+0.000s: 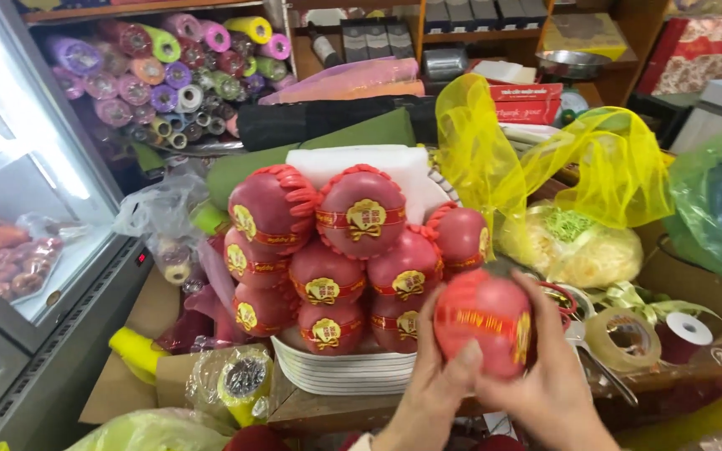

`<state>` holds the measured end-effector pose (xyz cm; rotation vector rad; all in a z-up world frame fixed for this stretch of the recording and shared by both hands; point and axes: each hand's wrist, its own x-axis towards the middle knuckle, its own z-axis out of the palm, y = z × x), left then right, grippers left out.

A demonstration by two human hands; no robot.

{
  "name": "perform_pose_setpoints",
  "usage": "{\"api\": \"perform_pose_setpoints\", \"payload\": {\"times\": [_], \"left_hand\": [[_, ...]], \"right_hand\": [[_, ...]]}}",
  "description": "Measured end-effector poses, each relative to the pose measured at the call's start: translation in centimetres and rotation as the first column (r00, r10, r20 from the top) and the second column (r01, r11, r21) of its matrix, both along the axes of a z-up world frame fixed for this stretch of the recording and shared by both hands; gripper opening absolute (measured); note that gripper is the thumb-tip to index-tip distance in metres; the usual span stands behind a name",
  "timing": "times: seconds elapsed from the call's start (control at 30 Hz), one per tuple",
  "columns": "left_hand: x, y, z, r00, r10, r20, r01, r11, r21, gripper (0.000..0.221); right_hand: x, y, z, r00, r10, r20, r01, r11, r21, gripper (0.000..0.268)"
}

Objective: Assembling a tiered tower of red-wrapped fruit decorations in a basket and securing them with tape and plastic wrap.

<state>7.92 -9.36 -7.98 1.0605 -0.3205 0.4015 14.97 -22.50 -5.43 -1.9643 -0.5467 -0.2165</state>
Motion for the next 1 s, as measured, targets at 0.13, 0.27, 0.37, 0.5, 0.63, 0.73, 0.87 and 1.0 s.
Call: {"api": "perform_pose_setpoints", "payload": {"times": [0.13, 0.27, 0.37, 0.5, 0.63, 0.73, 0.87, 1.0], "left_hand": [[-2.1, 1.9, 5.4, 0.992, 0.016, 0.127, -0.046, 0.97, 0.237, 0.095], [-3.4, 5.0, 6.5, 0.633, 0.566, 0.528, -0.771, 0.402, 0.494, 0.085], [-3.7, 7.3, 7.2, 0.52, 0.623, 0.584, -0.837, 0.233, 0.496, 0.08], [-4.0, 9.4, 7.5, 0.437, 0.629, 0.643, -0.855, 0.067, 0.515, 0.073], [-2.7, 10.2, 7.4, 0.429, 0.602, 0.674, -0.842, -0.004, 0.54, 0.072], [-1.2, 10.5, 7.6, 0.435, 0.525, 0.732, -0.827, -0.088, 0.555, 0.066], [0.7, 10.4, 8.2, 0.413, 0.349, 0.841, -0.777, -0.346, 0.525, 0.069], [4.2, 10.4, 10.4, 0.421, 0.044, 0.906, -0.745, -0.554, 0.372, 0.065]], "right_hand": [[6.0, 1.5, 3.9, 0.914, 0.226, 0.338, -0.285, 0.948, 0.138, 0.116], [11.3, 4.4, 7.5, 0.77, 0.261, 0.582, -0.32, 0.947, -0.001, 0.114], [13.0, 6.1, 8.9, 0.706, 0.342, 0.62, -0.355, 0.929, -0.109, 0.109], [14.2, 7.2, 7.5, 0.724, 0.417, 0.55, -0.416, 0.899, -0.135, 0.109], [14.2, 7.2, 7.0, 0.695, 0.451, 0.56, -0.449, 0.88, -0.153, 0.11], [14.7, 6.7, 6.8, 0.682, 0.474, 0.558, -0.439, 0.874, -0.205, 0.118], [14.2, 6.3, 7.2, 0.724, 0.51, 0.465, -0.453, 0.859, -0.237, 0.129], [15.9, 5.7, 6.5, 0.64, 0.56, 0.526, -0.442, 0.829, -0.344, 0.121]]}}
